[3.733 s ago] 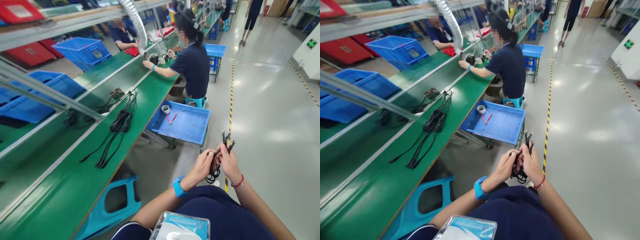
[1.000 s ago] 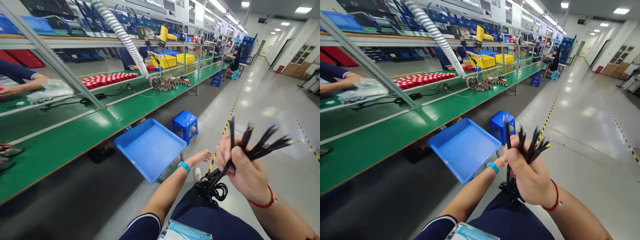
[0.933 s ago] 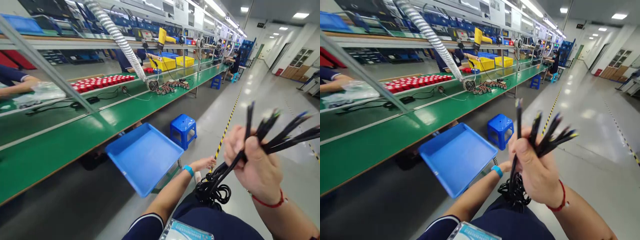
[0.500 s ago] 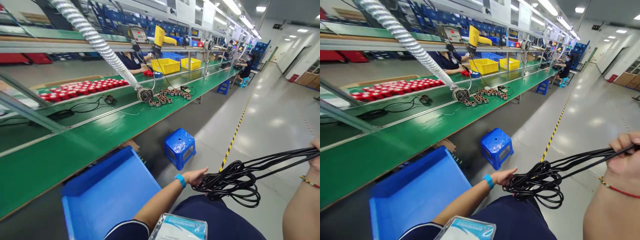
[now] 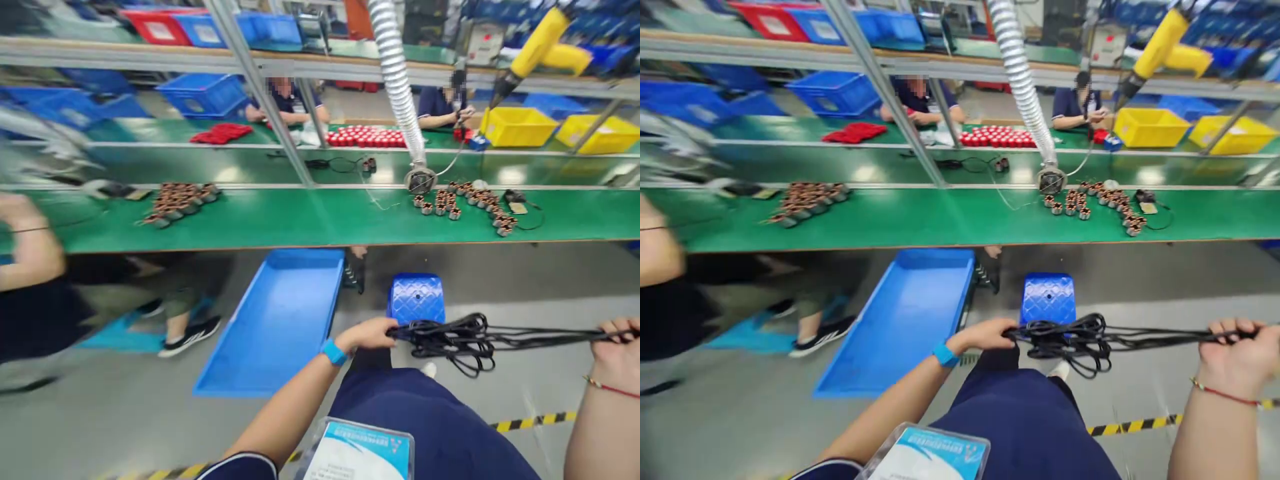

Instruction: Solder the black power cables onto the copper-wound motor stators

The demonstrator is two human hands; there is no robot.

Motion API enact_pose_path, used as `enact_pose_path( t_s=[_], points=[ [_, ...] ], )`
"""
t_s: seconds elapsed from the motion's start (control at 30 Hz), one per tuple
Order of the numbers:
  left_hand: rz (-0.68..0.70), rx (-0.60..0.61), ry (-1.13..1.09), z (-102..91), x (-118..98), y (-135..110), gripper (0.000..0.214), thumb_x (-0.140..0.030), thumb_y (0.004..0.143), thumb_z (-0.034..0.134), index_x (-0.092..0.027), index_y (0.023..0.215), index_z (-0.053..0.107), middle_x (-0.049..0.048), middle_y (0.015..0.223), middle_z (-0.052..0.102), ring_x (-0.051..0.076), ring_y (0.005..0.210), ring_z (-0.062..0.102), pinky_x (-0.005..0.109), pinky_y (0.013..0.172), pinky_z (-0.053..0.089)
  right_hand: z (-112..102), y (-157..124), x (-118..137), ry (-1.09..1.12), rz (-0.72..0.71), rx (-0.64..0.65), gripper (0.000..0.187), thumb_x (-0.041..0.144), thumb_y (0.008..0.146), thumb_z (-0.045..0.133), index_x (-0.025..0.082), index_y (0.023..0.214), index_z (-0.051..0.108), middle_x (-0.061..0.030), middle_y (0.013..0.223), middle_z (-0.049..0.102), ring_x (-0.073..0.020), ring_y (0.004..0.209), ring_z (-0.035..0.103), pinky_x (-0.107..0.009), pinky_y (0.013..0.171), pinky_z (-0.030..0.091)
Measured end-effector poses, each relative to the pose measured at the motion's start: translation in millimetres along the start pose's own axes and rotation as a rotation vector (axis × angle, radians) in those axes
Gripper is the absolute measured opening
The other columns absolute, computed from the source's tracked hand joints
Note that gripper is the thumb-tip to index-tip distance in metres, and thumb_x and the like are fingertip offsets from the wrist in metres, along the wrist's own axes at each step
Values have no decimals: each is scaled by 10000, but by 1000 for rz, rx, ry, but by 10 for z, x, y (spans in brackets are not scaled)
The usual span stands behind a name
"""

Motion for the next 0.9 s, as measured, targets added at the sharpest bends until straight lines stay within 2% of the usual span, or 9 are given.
enact_pose_path(
  t_s=[0.07,0.17,0.37,0.5,0.6,0.67,0.73,0.8,0.9],
  points=[
    [-71,-142,85,-537,40,-7,185,-242,620,656,-178,793,669,1,777,655,169,737,549,234,675,387,655,126,-559,-31,157,139,455,281,981,345,209,541,433,32,546,291,-67,408,231,-340,441,119],
    [-182,-358,210,-1535,143,-153,197,-250,679,573,-158,836,648,17,819,641,178,793,532,240,723,380,1446,-19,-1444,-40,365,277,385,326,991,393,191,633,433,51,548,361,-71,449,357,-250,454,307],
    [-398,-755,435,-3652,454,-556,237,-317,730,543,-130,857,612,14,737,615,172,740,503,233,661,358,2818,-1012,-3103,-5,655,543,314,400,959,510,142,780,520,71,609,419,-55,506,421,-215,555,454],
    [-555,-755,531,-4732,1002,-598,200,-271,778,531,-113,868,613,16,687,601,178,718,534,243,660,395,3467,-1628,-4162,-26,760,564,299,418,954,517,130,889,567,30,721,528,-69,587,503,-227,588,487],
    [-678,-688,606,-5269,1462,-435,251,-233,772,573,-62,951,609,73,773,637,260,834,579,339,750,447,3618,-1935,-4865,-120,821,493,290,412,954,519,130,983,579,-5,832,580,-86,665,551,-241,620,510],
    [-664,-634,669,-5388,1611,-127,343,-208,761,595,-29,1054,583,155,995,649,356,1049,536,456,882,427,3563,-2042,-5191,-211,849,440,295,409,952,524,130,1032,577,-21,891,594,-98,710,571,-255,644,522],
    [-529,-520,698,-5205,1587,389,394,-220,807,564,-38,1156,554,196,1211,589,362,1198,465,482,1011,362,3442,-2070,-5372,-300,862,399,307,411,949,527,131,1068,573,-34,937,599,-110,751,586,-272,671,533],
    [-313,-365,683,-4714,1399,1007,372,-257,894,476,-89,1218,548,161,1290,567,276,1226,473,394,1083,329,3318,-2048,-5435,-374,860,380,319,417,949,525,133,1088,570,-44,970,602,-122,790,596,-289,699,539],
    [-7,-116,648,-3649,1000,1814,369,-343,920,492,-194,1253,548,72,1306,582,201,1232,490,300,1082,346,3217,-2024,-5423,-452,851,416,332,428,950,519,133,1092,572,-51,993,606,-138,837,607,-311,736,544]
  ],
)
Point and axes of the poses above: each hand's wrist, its own y-axis towards the middle knuckle, its own z-axis out of the palm, x = y × z, the point moved 8 cm from there along y, towards the middle knuckle
